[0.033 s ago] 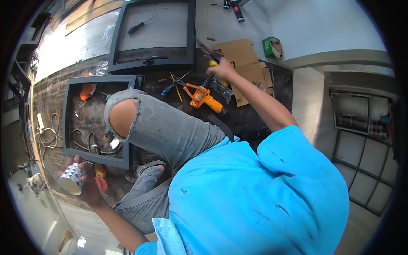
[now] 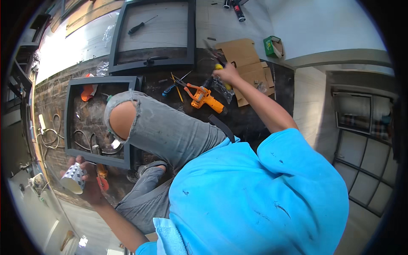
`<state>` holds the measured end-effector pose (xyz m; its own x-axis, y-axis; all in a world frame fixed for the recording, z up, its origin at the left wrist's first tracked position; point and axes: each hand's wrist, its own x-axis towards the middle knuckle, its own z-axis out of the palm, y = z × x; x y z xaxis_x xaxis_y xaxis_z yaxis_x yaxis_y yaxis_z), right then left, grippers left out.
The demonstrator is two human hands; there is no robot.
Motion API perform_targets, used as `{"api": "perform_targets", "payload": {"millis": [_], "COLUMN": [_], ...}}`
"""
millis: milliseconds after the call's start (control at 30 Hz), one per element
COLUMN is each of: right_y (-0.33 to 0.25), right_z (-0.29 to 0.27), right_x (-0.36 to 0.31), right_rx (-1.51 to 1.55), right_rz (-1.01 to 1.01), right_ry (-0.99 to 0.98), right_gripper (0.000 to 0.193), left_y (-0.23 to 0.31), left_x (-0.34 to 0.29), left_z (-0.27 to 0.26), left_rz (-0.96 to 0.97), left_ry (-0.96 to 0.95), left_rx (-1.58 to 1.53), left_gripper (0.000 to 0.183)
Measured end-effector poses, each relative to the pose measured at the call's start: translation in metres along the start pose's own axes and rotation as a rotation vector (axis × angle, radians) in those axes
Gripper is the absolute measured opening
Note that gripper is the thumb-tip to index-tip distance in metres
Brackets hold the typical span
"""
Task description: Installing a rubber seal into a metal frame.
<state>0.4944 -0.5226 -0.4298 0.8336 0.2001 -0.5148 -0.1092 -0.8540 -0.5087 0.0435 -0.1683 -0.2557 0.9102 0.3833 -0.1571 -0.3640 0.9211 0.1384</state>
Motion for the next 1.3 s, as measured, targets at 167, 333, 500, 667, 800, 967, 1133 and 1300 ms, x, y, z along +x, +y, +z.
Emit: {"api": "perform_targets", "payload": {"millis": [167,333,500,667,800,967,1133,1300], "right_y": [0.134,0.206,0.233,0.237,0.184,-0.034,-0.290,-0.391], "right_z": [0.028,0.057,0.076,0.079,0.064,0.057,0.095,0.173], "right_x": [0.009,-0.003,-0.011,-0.012,0.005,0.032,-0.054,-0.178], "right_rx": [-0.106,0.060,0.039,0.221,0.124,0.815,0.402,-0.211], "right_rz": [0.236,0.589,0.774,0.657,0.456,-0.436,-1.100,-1.619], "right_ry": [0.350,0.409,0.304,-0.018,0.085,-0.257,-0.706,-0.853], "right_gripper": [0.073,0.070,0.094,0.085,0.079,0.033,0.029,0.064], "left_y": [-0.028,-0.057,-0.052,-0.053,-0.050,-0.028,-0.006,0.003], "left_x": [0.016,0.008,-0.016,-0.047,-0.048,-0.006,0.032,0.053], "left_z": [-0.013,-0.024,-0.012,0.000,-0.002,-0.015,-0.019,-0.032], "left_rz": [0.013,0.087,0.174,0.295,0.335,0.310,0.384,0.485], "left_ry": [0.041,0.145,0.123,0.157,0.190,0.209,0.319,0.410], "left_rx": [-0.075,-0.075,-0.016,-0.055,-0.015,0.178,0.332,0.427], "left_gripper": [0.056,0.080,0.100,0.093,0.090,0.091,0.082,0.071]}}
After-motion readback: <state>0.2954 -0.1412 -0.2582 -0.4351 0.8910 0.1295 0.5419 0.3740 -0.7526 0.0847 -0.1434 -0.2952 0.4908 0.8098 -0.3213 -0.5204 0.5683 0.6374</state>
